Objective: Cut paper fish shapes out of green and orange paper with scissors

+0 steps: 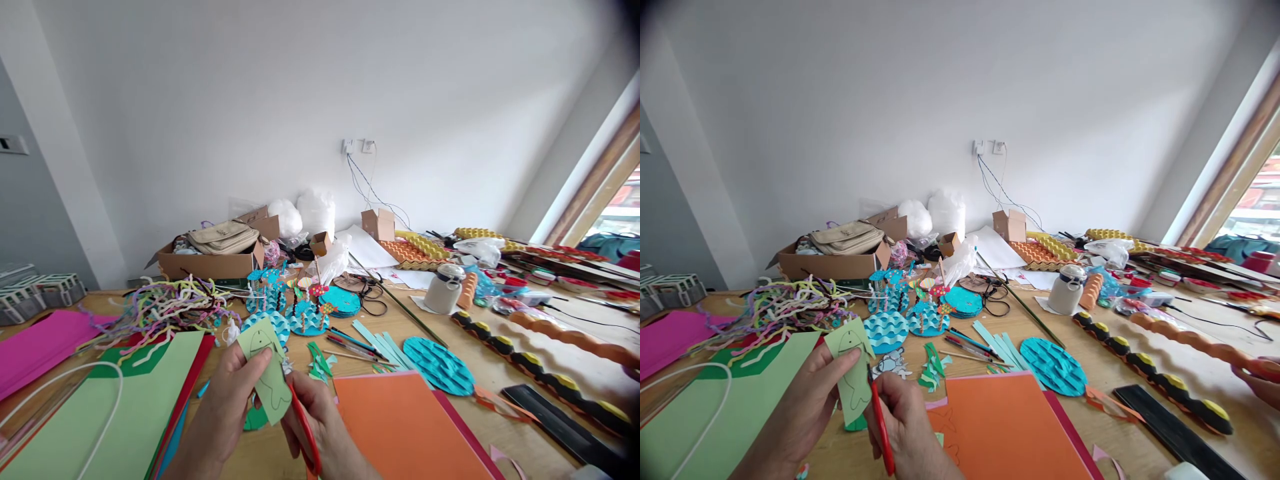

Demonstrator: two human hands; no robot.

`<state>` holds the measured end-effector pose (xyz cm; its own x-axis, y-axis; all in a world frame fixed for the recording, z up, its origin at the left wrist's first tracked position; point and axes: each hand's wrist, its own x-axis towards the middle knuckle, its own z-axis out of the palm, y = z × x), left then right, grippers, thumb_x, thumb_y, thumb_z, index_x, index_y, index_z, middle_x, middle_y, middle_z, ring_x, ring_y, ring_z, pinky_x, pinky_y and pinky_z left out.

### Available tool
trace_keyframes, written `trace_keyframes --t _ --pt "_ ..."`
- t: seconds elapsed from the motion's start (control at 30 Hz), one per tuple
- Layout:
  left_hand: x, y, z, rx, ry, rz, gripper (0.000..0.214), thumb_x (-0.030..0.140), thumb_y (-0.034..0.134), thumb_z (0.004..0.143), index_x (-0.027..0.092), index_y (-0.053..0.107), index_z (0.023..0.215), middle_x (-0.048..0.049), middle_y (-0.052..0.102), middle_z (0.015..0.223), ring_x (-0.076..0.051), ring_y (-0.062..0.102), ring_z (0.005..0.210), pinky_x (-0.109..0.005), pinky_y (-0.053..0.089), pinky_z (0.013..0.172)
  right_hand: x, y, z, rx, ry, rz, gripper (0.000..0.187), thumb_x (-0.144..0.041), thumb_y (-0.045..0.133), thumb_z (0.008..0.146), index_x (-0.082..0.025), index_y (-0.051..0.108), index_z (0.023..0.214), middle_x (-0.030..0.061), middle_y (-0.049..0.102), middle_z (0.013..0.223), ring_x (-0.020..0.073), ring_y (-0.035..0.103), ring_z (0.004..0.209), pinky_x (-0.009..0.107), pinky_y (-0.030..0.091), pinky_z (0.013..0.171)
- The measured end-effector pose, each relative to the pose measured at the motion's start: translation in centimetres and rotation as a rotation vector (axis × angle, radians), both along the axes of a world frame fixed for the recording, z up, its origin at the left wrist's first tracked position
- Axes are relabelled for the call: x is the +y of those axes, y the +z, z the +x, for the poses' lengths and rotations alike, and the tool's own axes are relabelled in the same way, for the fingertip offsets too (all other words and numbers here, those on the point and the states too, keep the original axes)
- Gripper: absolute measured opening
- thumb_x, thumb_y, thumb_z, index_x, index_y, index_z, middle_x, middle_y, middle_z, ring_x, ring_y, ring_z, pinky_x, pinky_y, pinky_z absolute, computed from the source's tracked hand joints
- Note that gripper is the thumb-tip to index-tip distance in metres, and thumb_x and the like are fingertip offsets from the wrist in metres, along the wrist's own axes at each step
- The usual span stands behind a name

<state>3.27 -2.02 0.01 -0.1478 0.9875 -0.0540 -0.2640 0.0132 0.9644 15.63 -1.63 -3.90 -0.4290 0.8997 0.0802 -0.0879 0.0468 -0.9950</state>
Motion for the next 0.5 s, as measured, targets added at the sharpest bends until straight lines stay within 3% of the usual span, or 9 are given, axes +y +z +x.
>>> trace_keyframes --t 0.33,0.5 --pt "0.17 -0.03 -0.13 -0.001 -0.023 0.005 0.021 0.037 0.07 0.068 0.019 0.06 0.069 0.0056 0.056 0.052 -0.01 0.045 0.045 -0.02 0.037 0.044 0.12 -0.32 -0.12 -0.002 -0.014 0.007 0.041 -0.057 0.058 0.078 -0.02 0.045 0.063 -0.012 0.031 0.037 0.0046 0.03 0.031 0.015 0.026 0.031" --pt "0.06 0.0 -0.03 -0.001 0.028 -0.005 0.023 0.039 0.072 0.065 0.019 0.062 0.072 0.006 0.056 0.053 -0.011 0.046 0.046 -0.021 0.038 0.044 0.14 -0.3 -0.13 -0.047 -0.046 0.036 0.045 -0.062 0.055 0.078 -0.02 0.046 0.063 -0.0116 0.031 0.037 0.005 0.03 0.031 0.015 0.027 0.031"
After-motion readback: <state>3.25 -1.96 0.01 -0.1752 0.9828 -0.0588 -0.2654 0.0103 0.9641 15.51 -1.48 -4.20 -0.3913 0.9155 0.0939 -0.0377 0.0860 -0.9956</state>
